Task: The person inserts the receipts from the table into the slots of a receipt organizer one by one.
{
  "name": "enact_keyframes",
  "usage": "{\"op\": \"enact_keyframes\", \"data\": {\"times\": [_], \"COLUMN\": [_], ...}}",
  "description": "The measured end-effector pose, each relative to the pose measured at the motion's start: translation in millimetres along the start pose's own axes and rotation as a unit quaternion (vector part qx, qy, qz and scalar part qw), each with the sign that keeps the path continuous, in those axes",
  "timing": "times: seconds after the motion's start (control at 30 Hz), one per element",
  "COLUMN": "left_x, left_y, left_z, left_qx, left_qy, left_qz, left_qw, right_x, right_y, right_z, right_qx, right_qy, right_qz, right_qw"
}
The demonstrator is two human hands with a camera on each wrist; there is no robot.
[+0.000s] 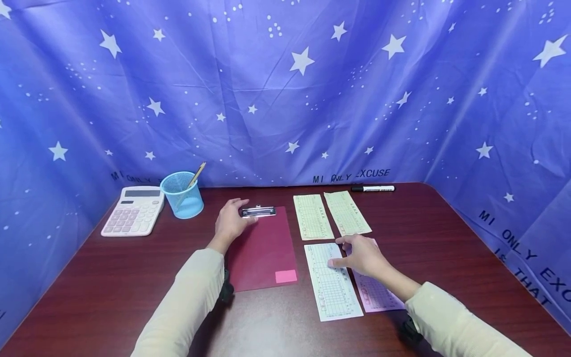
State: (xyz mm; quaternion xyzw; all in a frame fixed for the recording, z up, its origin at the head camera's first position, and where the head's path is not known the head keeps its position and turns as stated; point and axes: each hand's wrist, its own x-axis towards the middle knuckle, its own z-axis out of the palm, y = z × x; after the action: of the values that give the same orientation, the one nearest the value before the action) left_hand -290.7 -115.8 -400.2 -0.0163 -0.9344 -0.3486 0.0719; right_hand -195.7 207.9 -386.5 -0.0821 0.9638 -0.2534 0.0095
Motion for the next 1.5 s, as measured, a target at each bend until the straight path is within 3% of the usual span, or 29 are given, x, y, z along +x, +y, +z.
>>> {"op": "enact_keyframes", "data": {"times": [0.3, 0.5, 0.7, 1.03, 1.3, 1.5], "left_x": [4.0, 7.3, 10.4, 7.7, 9.4, 9.1], "left_y": [-4.0, -0.9, 0.0, 1.0, 3.7, 0.5], "left_z": [-0.6, 0.3, 4.2, 10.6, 2.6, 3.1], "left_qx": [0.023, 0.027, 0.029, 0.033, 0.05, 0.053], "left_qy": [-0.025, -0.045, -0.038, 0.014, -0.028, -0.025], "left_qz": [0.021, 0.025, 0.029, 0.045, 0.02, 0.026], "left_qw": [0.9992, 0.9983, 0.9985, 0.9984, 0.9982, 0.9979], "right_x": [-1.0, -1.8, -2.9, -1.9, -1.6, -1.7], "right_y": [1, -1, -6, -7, -8, -8], "right_z": [4, 5, 4, 5, 5, 6], "right_qx": [-0.016, -0.011, -0.019, -0.027, -0.025, -0.024], "right_qy": [0.006, 0.003, 0.0, 0.0, -0.001, -0.003], "right_qz": [-0.025, -0.019, -0.018, -0.027, -0.029, -0.024], "right_qw": [0.9995, 0.9998, 0.9997, 0.9993, 0.9993, 0.9994]}}
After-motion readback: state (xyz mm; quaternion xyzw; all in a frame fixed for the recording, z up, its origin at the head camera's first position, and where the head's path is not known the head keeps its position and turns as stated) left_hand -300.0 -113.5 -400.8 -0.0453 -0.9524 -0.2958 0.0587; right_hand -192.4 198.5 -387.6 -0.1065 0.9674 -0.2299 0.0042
